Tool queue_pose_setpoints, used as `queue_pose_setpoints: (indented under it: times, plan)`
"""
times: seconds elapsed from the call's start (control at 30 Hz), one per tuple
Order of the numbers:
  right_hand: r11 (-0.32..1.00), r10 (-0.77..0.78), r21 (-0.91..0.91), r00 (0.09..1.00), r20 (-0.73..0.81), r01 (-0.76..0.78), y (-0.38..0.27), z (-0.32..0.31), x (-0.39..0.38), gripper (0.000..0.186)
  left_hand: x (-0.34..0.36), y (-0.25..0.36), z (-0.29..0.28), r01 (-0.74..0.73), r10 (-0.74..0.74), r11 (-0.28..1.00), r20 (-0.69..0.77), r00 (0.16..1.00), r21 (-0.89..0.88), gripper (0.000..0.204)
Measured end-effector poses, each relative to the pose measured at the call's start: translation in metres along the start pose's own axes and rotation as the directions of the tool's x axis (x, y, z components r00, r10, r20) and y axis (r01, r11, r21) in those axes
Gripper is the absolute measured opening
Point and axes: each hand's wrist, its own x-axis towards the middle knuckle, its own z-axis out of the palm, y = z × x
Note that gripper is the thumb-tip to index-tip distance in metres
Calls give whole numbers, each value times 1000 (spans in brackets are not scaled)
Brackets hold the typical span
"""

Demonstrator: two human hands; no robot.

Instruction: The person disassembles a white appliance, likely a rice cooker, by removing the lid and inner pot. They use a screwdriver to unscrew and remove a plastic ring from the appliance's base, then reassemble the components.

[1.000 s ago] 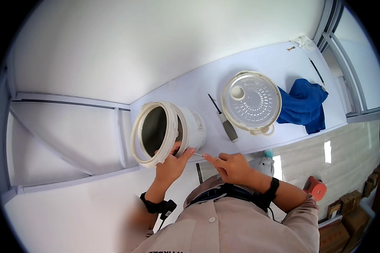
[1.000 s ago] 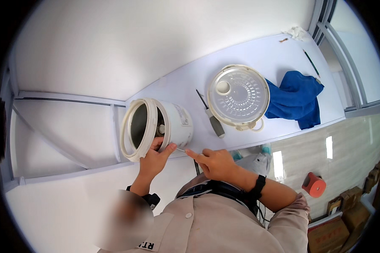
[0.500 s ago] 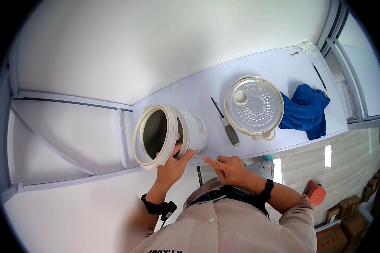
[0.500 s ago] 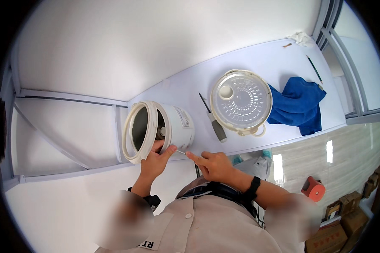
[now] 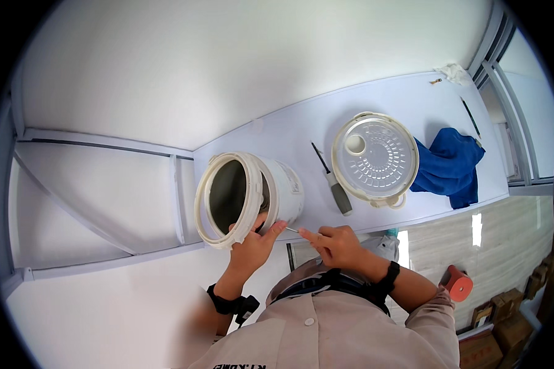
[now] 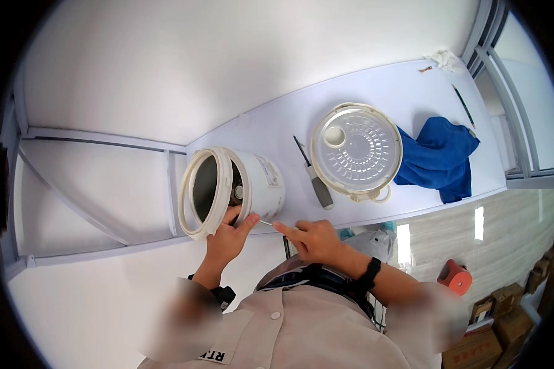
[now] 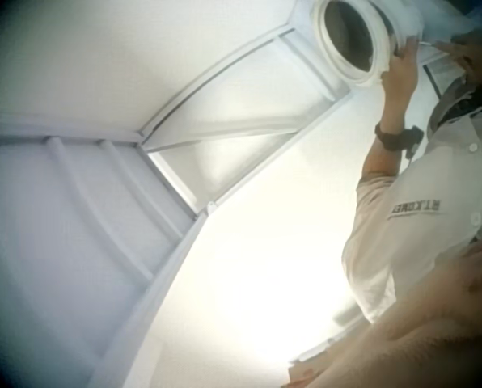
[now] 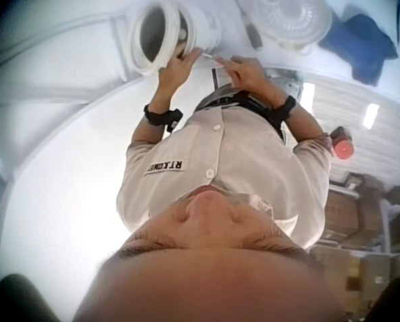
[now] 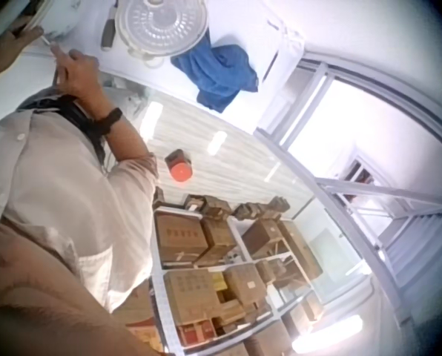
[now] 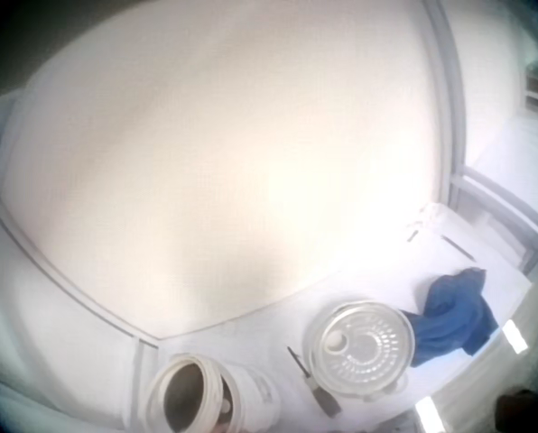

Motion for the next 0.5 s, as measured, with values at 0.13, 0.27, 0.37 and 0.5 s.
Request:
queue_pose_setpoints:
  times: [0.13,0.27,0.37,0.5]
  plan:
    - [996,-26,-89,1000,1,26,-1,-3,2,59,0,7,-6,48,-49,998,50,998,32,33]
    - [995,31,-92,999,38,-27,-8,-11,-1,58,4,2,-9,-133,134,991,53,990,-18,35]
    - [997,55,-63,997,47,-52,-12,-20,1,60,-2,-6,-11,-73,78,996,93,993,-55,37]
    - [996,67,-68,994,87,-61,-20,-29,9,64,-6,3,-19,-29,31,999,131,991,-21,39]
